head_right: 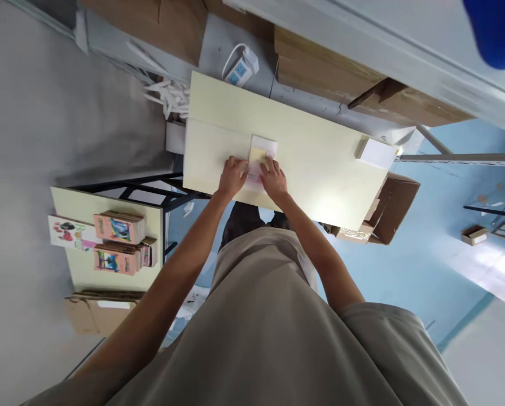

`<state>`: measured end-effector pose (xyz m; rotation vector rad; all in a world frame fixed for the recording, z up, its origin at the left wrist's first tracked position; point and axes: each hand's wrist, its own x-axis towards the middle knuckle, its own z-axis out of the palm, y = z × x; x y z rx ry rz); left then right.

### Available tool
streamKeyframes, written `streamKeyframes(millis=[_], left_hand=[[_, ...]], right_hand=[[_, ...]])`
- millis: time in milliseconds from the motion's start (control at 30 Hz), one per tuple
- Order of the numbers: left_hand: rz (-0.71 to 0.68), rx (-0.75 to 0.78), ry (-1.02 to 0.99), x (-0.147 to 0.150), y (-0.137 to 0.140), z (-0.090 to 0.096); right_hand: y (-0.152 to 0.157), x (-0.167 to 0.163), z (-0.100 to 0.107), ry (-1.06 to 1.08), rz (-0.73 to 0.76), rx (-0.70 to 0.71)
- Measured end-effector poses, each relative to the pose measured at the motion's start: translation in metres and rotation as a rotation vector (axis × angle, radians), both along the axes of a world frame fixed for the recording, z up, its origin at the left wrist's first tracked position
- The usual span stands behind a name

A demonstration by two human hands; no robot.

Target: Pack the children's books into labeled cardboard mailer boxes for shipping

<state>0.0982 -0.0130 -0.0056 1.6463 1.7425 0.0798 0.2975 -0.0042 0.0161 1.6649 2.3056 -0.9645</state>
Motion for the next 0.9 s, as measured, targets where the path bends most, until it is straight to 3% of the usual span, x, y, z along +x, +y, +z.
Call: streamKeyframes(millis=[100,200,400,533,633,767,900], left_hand=[[-0.038,-0.068,0.037,-0.002,0.006,0.016],[-0.035,-0.063,0.054,-0.001,0.015,0.045],[-0.063,0.285,-0.153,0.005,0.057,0.119],[-0.072,0.557,-0.259,0.013,0.114,0.178],[-0.055,0.707,-0.305,0.022,0.16,0.224],[-0.076,0.85,-0.319,0.032,0.205,0.274],[-0.095,0.882,-0.308,0.029,0.217,0.299]], right_hand=[[0.001,-0.002,0.014,-0.006,0.014,-0.031],[0.007,0.0,0.04,0.02,0.012,-0.004],[0.039,0.031,0.118,0.184,-0.102,0.366],[0.096,0.054,0.177,0.25,-0.184,0.669],[0.157,0.057,0.217,0.256,-0.205,0.785],[0.233,0.037,0.255,0.165,-0.196,0.738],[0.272,0.01,0.274,0.022,-0.252,0.601]])
